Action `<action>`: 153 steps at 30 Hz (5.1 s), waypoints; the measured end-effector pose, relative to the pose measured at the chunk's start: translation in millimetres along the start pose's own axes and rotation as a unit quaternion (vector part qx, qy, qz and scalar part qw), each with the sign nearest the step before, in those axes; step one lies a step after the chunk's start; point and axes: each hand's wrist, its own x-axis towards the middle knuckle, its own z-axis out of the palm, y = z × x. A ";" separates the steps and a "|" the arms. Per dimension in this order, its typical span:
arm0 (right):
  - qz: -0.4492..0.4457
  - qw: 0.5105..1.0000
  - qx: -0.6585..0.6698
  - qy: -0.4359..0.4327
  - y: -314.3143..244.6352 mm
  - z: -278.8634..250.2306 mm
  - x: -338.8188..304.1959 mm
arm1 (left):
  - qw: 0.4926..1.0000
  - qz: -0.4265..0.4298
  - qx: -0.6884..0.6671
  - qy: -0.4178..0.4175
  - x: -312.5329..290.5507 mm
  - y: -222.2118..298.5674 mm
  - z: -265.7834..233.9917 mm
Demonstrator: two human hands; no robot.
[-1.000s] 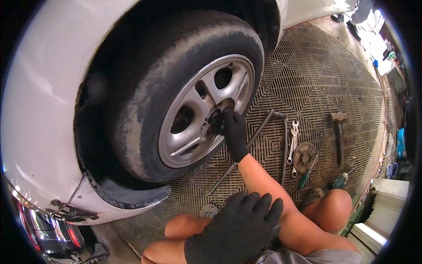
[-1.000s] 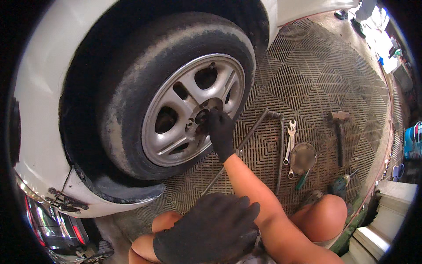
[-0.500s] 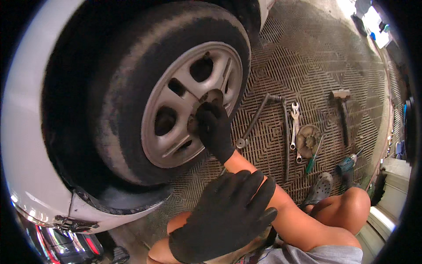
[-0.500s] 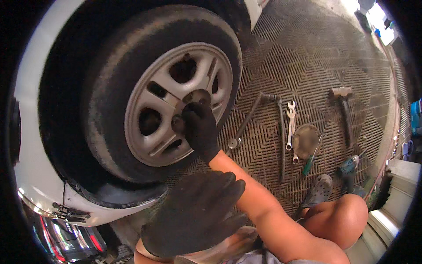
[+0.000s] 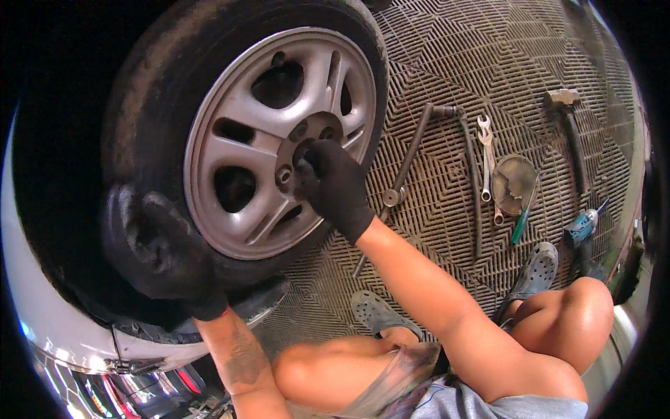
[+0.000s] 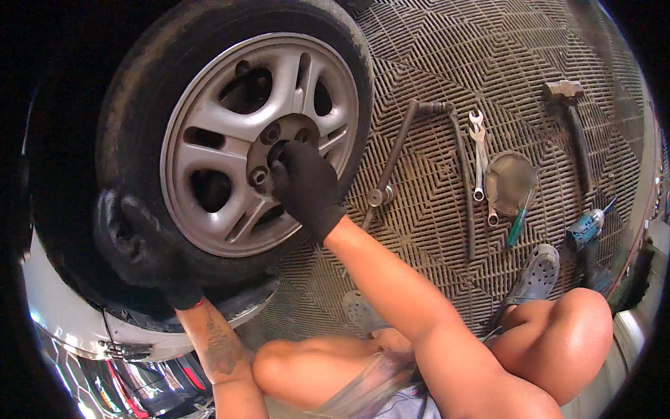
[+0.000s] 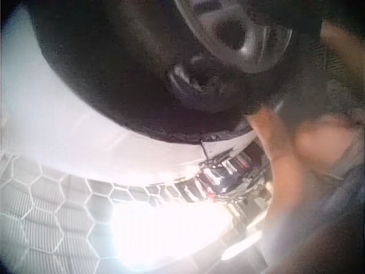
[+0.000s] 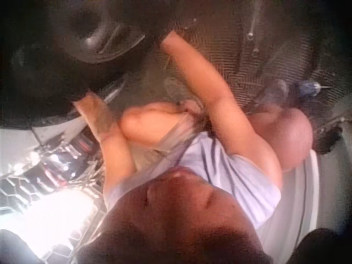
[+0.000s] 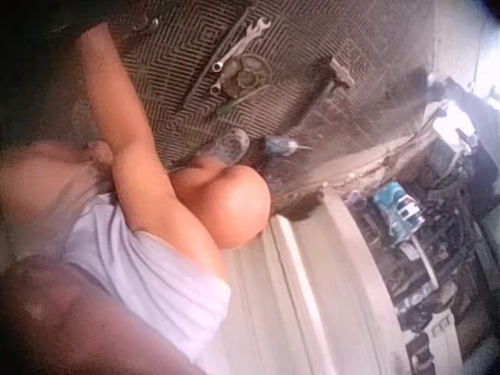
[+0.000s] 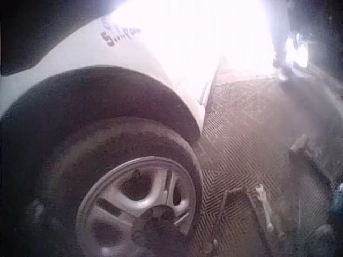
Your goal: The person uses a lug wrench to tighten the lug nuts on a car wheel. They rotate the wrench clockwise on each nut in sequence while sitting on the floor next to the vehicle.
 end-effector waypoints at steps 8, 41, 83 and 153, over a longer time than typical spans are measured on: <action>0.199 0.974 0.061 -0.089 6.1 -9.3 1.0 | 0.999 0.044 0.023 -0.016 0.3 -2.2 0.6; -0.181 0.981 -0.063 0.017 17.5 -9.7 4.6 | 0.999 0.041 -0.003 0.006 -0.9 -2.3 2.6; 0.157 0.973 0.024 -0.168 9.5 -13.0 1.7 | 0.998 0.062 0.003 0.010 0.0 -4.8 2.8; 0.008 0.996 0.078 -0.041 6.3 -7.2 -5.1 | 0.997 0.065 0.035 0.000 1.6 -5.5 -0.4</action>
